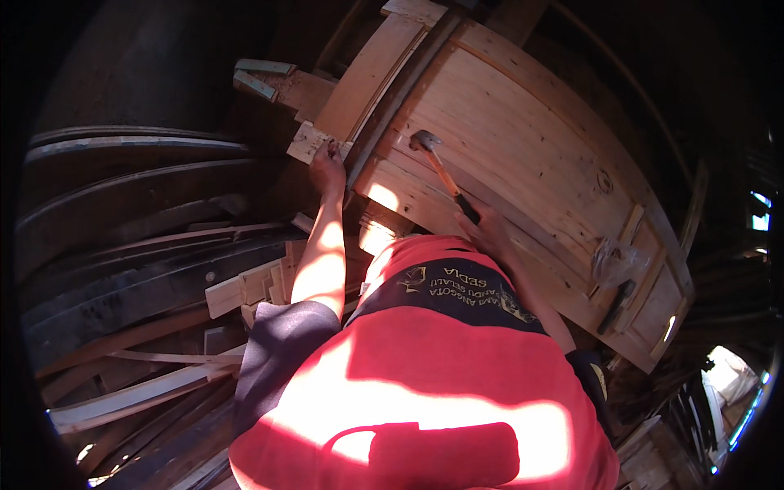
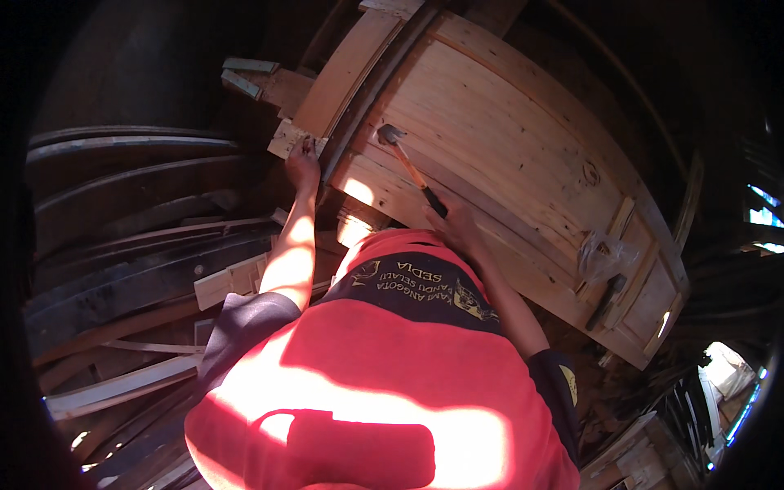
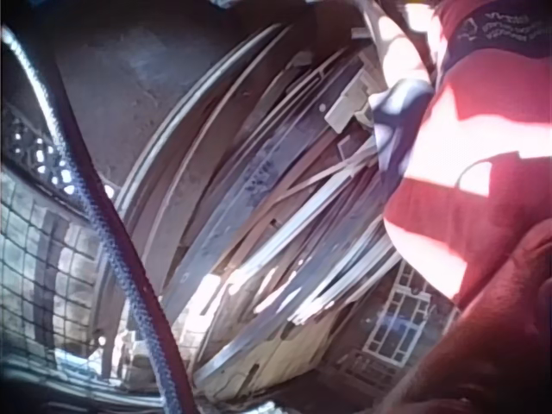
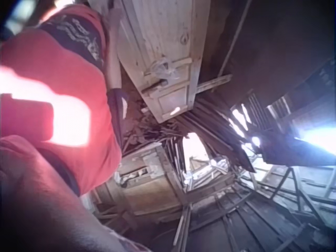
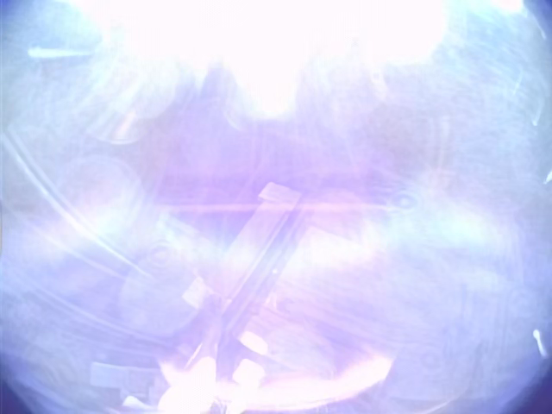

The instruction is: The person assembles a wooden door by inserting wooden dowels into joints, hammering them into place, and then securing the assembly using a long bar clamp.

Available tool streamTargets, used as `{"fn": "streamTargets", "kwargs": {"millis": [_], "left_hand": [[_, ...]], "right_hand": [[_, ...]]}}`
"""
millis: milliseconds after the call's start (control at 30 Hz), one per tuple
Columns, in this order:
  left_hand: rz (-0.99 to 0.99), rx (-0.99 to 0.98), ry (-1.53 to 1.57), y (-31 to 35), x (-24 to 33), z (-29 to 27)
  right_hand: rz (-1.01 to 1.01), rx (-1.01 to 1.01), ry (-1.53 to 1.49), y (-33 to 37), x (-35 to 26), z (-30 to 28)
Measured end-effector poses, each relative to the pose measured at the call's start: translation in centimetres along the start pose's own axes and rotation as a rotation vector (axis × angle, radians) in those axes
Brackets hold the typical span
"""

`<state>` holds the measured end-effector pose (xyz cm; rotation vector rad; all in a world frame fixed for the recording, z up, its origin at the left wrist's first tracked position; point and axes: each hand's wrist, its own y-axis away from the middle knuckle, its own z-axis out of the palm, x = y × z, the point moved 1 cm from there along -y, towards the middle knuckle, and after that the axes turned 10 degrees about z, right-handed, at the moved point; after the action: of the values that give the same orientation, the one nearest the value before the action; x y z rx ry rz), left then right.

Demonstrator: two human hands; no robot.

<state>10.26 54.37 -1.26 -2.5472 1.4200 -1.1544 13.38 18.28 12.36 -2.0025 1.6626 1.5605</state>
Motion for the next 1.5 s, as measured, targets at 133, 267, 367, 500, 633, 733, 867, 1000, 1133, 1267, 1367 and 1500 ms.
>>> {"fn": "streamTargets", "kwargs": {"millis": [133,267,367,500,633,733,867,1000,1133,1267,1367,1500], "left_hand": [[-0.068,-0.077,-0.038,-0.2,0.5,0.4],[-0.126,-0.102,-0.057,-0.2,0.0,0.1],[-0.181,-0.138,-0.052,-0.4,0.8,0.0],[-0.18,-0.135,0.06,-0.4,0.2,0.2],[-0.168,-0.125,0.01,0.2,-0.9,0.1],[-0.275,-0.174,-0.044,0.4,-0.8,-0.3],[-0.269,-0.033,-0.076,0.6,0.3,-2.1],[-0.137,0.17,0.077,1.3,1.0,-5.0],[-0.283,0.246,0.203,7.5,-0.5,-9.3],[-0.462,0.211,0.441,12.2,4.1,-11.5],[-0.372,0.115,0.309,16.1,6.3,-12.5],[-0.574,-0.044,0.356,19.2,8.3,-11.6]], "right_hand": [[-0.151,-0.092,0.052,-2.9,-2.9,0.8],[-0.398,-0.136,-0.044,-4.6,-7.9,2.6],[-0.468,-0.117,-0.065,-6.7,-8.6,5.0],[-0.363,-0.177,0.141,-10.3,-6.0,7.9],[-0.394,-0.151,0.215,-12.2,-5.6,8.5],[-0.525,-0.101,0.116,-10.0,-8.5,7.3],[-0.751,0.037,0.025,-9.5,-7.2,8.8],[-0.336,-0.136,0.416,-15.4,-0.8,11.1],[-0.56,-0.021,0.278,-12.4,-8.1,9.0],[-1.006,0.11,-0.029,-8.2,-12.9,5.1],[-1.114,0.248,-0.143,-8.0,-12.1,7.3],[-0.388,-0.068,0.317,-12.0,-5.3,8.8]]}}
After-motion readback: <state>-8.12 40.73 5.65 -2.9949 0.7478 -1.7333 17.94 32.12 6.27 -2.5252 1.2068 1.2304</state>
